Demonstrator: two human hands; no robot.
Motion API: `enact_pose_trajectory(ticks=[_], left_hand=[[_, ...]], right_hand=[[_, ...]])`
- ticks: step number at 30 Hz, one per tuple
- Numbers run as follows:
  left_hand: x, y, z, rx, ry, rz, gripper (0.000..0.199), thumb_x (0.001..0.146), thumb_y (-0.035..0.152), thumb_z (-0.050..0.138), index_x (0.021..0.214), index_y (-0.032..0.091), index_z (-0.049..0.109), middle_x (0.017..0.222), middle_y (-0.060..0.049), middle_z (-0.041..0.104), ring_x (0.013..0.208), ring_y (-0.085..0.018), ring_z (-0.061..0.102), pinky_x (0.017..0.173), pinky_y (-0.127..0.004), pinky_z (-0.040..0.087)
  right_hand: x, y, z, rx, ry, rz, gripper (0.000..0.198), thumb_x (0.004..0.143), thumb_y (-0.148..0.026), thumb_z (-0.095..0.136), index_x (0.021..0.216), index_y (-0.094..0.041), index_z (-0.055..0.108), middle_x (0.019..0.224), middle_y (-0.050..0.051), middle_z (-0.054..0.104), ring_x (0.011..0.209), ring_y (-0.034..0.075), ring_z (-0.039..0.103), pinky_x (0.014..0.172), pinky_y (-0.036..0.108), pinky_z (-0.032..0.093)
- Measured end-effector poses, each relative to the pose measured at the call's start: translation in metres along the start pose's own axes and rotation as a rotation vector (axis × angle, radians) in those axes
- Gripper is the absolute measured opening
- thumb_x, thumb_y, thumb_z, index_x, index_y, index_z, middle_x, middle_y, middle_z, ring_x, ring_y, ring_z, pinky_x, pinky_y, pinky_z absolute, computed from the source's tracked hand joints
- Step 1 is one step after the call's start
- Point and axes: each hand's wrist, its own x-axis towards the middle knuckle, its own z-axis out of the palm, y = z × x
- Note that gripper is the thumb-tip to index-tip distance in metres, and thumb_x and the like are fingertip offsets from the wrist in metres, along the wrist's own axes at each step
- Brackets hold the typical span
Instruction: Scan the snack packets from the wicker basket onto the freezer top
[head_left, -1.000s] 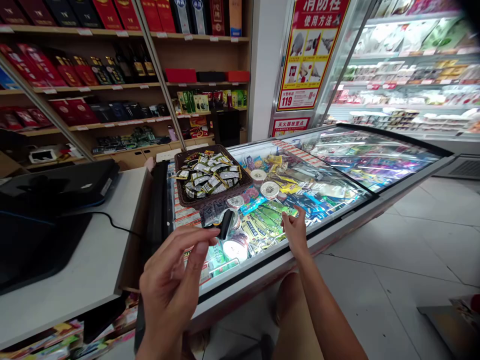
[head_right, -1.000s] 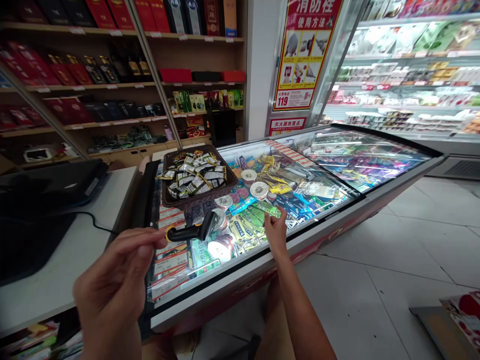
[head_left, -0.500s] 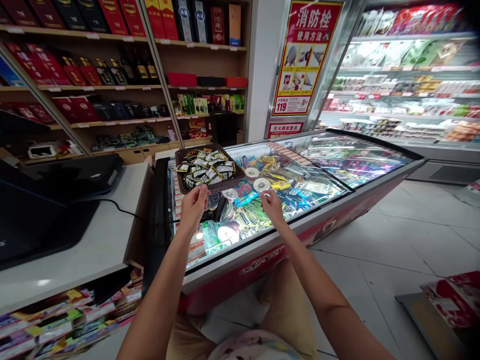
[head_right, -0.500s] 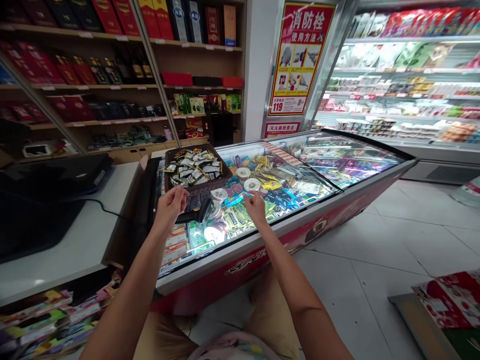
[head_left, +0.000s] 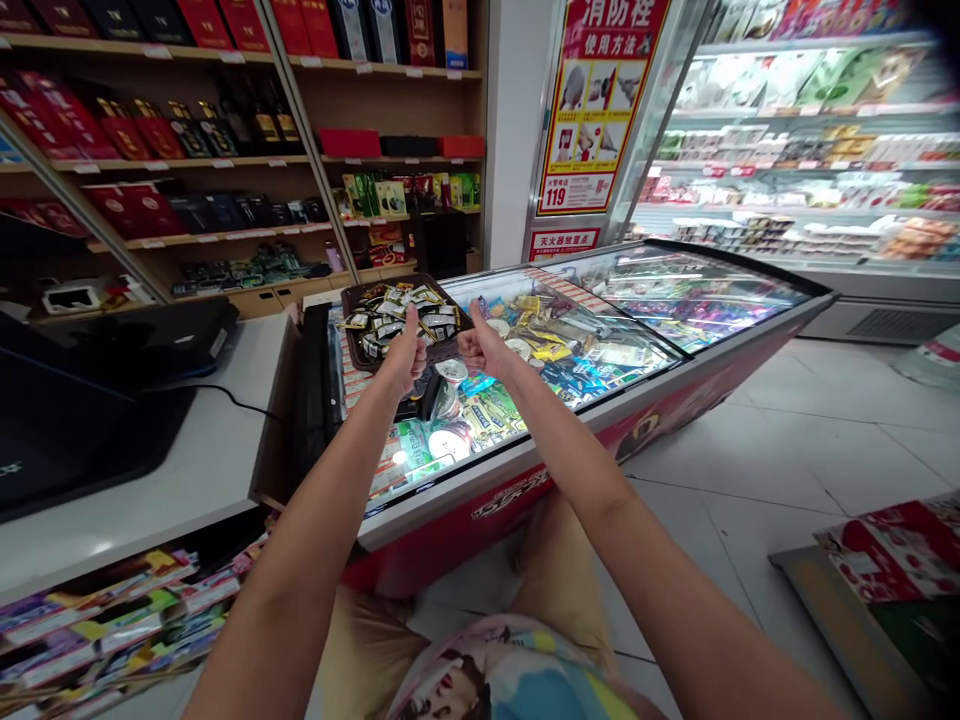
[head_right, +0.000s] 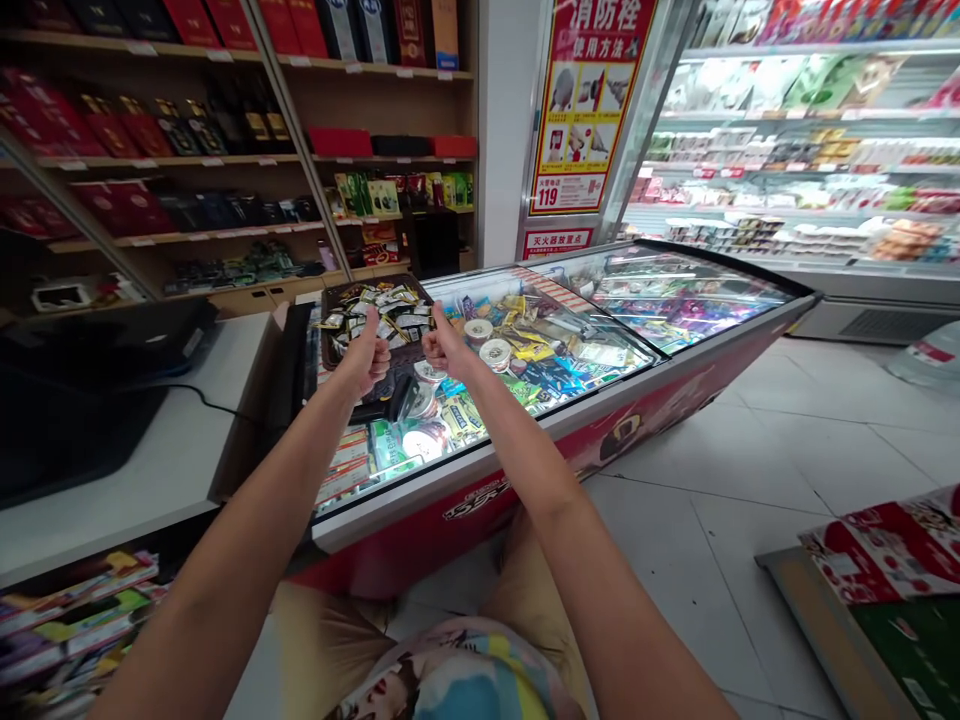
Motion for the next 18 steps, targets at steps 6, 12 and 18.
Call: enact_pose_trajectory(ticks=[6, 12, 18], left_hand=[[0.002, 0.001, -0.009, -0.131, -0.099, -0.12, 0.072, 0.068, 0.092, 0.043, 0.051, 0.025, 0.02, 0.042, 0.011, 0.016, 0.034, -0.003, 0.01, 0.035, -0.023, 0.004], [0.004, -0.007, -0.014, -0.15, -0.112, -0.103, 0.072, 0.068, 0.09, 0.048, 0.052, 0.026, 0.02, 0.041, 0.011, 0.016, 0.034, -0.003, 0.01, 0.035, -0.024, 0.005], [0.008, -0.01, -0.015, -0.086, -0.124, -0.084, 0.072, 0.067, 0.093, 0.043, 0.052, 0.026, 0.019, 0.044, 0.011, 0.014, 0.037, -0.005, 0.009, 0.037, -0.025, 0.006]], right_hand=[[-0.001, 0.004, 0.005, 0.128, -0.107, 0.102, 0.074, 0.07, -0.097, 0.023, 0.053, -0.025, 0.031, 0.038, -0.007, 0.02, 0.035, 0.007, 0.013, 0.035, 0.024, 0.012], [0.001, 0.007, 0.009, 0.158, -0.119, 0.079, 0.074, 0.074, -0.095, 0.02, 0.054, -0.025, 0.032, 0.038, -0.007, 0.019, 0.035, 0.006, 0.011, 0.037, 0.025, 0.009], [0.006, 0.011, 0.011, 0.143, -0.107, 0.079, 0.074, 0.072, -0.096, 0.021, 0.055, -0.025, 0.032, 0.039, -0.007, 0.019, 0.036, 0.007, 0.011, 0.038, 0.025, 0.009]])
